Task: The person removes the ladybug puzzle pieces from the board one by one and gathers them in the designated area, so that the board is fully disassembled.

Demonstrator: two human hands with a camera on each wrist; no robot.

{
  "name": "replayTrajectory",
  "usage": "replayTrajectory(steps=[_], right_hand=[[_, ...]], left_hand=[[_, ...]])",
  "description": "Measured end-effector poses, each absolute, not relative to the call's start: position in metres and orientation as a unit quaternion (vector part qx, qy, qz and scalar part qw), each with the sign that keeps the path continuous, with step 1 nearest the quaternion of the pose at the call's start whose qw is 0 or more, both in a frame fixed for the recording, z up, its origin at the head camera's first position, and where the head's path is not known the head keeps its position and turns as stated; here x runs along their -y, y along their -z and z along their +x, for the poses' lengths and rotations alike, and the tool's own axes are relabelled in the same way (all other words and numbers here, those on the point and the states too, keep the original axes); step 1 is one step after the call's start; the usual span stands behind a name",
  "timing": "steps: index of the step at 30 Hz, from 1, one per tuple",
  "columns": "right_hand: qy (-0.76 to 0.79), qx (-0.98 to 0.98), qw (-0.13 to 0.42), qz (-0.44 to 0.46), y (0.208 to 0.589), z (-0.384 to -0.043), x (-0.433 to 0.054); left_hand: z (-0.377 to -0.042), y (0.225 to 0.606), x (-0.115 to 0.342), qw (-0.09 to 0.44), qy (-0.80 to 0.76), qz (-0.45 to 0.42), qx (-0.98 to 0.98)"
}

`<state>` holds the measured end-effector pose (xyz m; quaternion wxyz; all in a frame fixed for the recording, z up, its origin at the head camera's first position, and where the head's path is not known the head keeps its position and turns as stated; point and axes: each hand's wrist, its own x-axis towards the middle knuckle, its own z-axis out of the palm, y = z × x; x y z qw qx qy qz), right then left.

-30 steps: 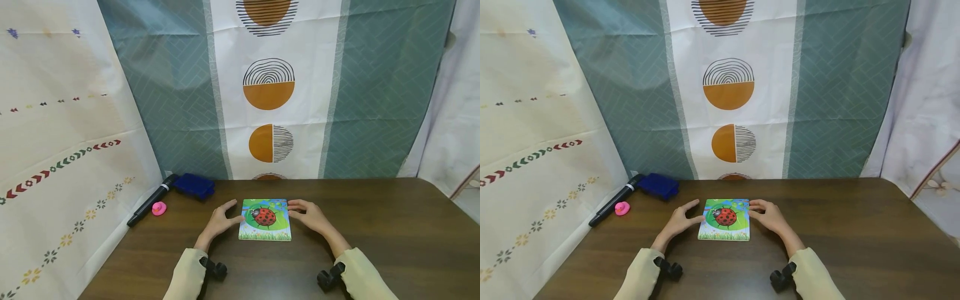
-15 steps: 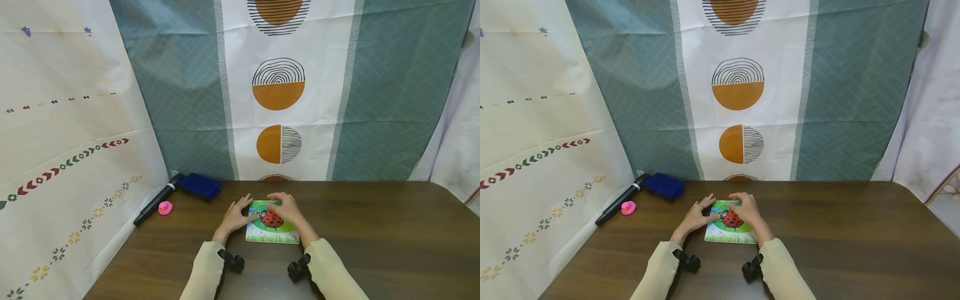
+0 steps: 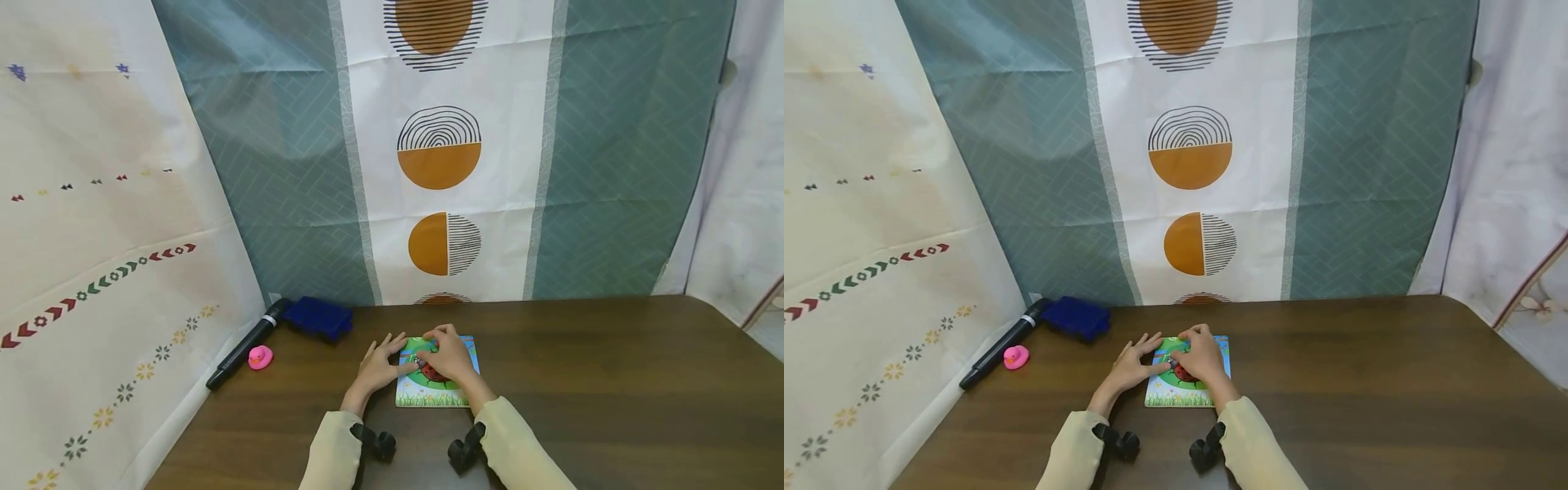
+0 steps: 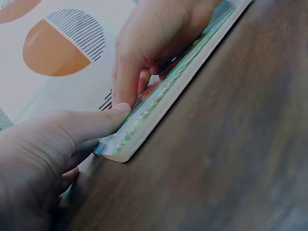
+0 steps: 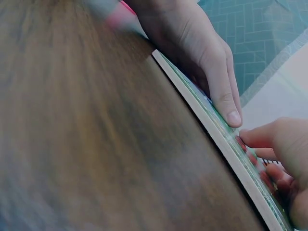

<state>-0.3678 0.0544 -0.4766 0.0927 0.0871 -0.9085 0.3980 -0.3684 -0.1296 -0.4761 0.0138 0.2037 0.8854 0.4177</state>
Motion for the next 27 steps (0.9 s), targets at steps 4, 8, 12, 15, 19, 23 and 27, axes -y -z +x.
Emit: replayTrajectory(steps=[4, 8, 12, 15, 19, 23, 27], right_hand=[[-0.383, 0.915, 0.089, 0.090, 0.4770, -0.3679, -0.0533], [-0.362, 0.924, 0.097, 0.080, 0.4773, -0.3679, -0.0503], [-0.353, 0.927, 0.102, 0.068, 0.4765, -0.3676, -0.0476], [-0.366, 0.923, 0.104, 0.066, 0.4752, -0.3673, -0.0479], [-0.377, 0.919, 0.100, 0.064, 0.4748, -0.3680, -0.0487], [-0.368, 0.922, 0.094, 0.072, 0.4734, -0.3694, -0.0494], [-0.353, 0.929, 0.087, 0.071, 0.4740, -0.3702, -0.0506]], left_hand=[[-0.3686, 0.4754, 0.1301, 0.023, -0.419, 0.198, -0.886], [-0.3686, 0.4746, 0.1315, 0.029, -0.414, 0.204, -0.887], [-0.3690, 0.4756, 0.1339, 0.026, -0.399, 0.221, -0.890], [-0.3703, 0.4760, 0.1339, 0.023, -0.389, 0.225, -0.893], [-0.3713, 0.4758, 0.1323, 0.023, -0.398, 0.213, -0.892], [-0.3714, 0.4753, 0.1310, 0.027, -0.411, 0.198, -0.889], [-0.3708, 0.4749, 0.1303, 0.032, -0.418, 0.194, -0.887]])
